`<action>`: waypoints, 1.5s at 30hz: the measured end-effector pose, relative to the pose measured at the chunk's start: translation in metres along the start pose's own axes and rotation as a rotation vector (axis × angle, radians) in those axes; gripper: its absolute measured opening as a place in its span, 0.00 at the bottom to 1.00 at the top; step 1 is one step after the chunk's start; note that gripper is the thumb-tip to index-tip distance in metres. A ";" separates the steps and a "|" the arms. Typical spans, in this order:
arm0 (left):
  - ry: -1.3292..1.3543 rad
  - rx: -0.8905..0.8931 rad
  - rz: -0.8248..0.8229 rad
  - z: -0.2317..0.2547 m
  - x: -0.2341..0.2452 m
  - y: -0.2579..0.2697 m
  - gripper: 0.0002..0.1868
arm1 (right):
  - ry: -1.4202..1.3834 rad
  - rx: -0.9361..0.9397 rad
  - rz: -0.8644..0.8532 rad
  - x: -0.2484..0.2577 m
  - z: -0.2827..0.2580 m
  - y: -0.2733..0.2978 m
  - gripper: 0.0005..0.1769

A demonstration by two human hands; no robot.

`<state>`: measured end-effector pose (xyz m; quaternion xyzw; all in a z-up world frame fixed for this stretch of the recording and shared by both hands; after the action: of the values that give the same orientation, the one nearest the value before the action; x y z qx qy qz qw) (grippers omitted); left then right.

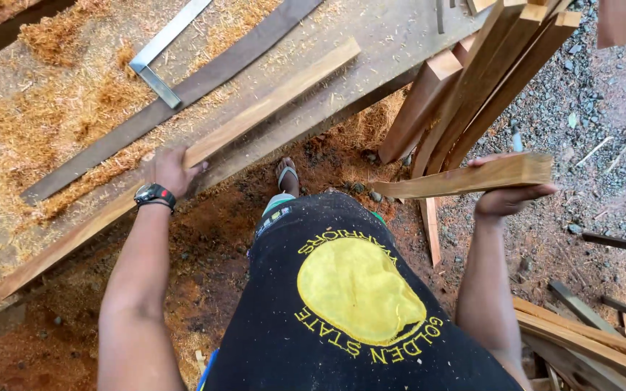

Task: The person measures and marks wooden planks on a workbench using a metal square and a pen. They align the square on the wood, draw lines, and then move the planks to different positions on the bench.

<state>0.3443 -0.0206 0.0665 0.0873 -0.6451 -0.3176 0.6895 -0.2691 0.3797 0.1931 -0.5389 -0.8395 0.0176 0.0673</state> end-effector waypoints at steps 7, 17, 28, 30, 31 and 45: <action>0.057 -0.163 0.219 -0.015 0.017 -0.024 0.31 | -0.022 -0.037 -0.027 -0.031 0.063 -0.020 0.50; 0.142 -0.351 0.313 0.175 0.138 -0.132 0.31 | -0.145 -0.144 -0.112 -0.175 0.153 -0.150 0.29; 0.460 -0.476 0.437 0.340 0.275 -0.104 0.31 | 0.484 -0.079 -0.212 -0.262 0.095 -0.178 0.64; 0.522 -0.508 0.461 0.352 0.290 -0.100 0.34 | 0.463 -0.102 -0.232 -0.261 0.086 -0.178 0.62; 0.593 -0.541 0.485 0.356 0.297 -0.096 0.37 | 0.446 -0.119 -0.251 -0.260 0.082 -0.177 0.59; 0.924 -0.648 0.771 0.329 0.350 -0.017 0.22 | 0.165 0.143 -0.178 -0.247 0.047 -0.140 0.39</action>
<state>0.0164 -0.1310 0.3997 -0.2329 -0.1419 -0.1568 0.9492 -0.3008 0.0992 0.1380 -0.4556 -0.8722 0.0269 0.1758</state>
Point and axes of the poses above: each hand's wrist, its own y-axis away from the middle knuckle, its own x-axis out of the back of the hand, z = x × y, the point moved 3 cm from there along -y, towards the middle knuckle, and after that the axes turned 1 degree about x, right-handed, at the moved point
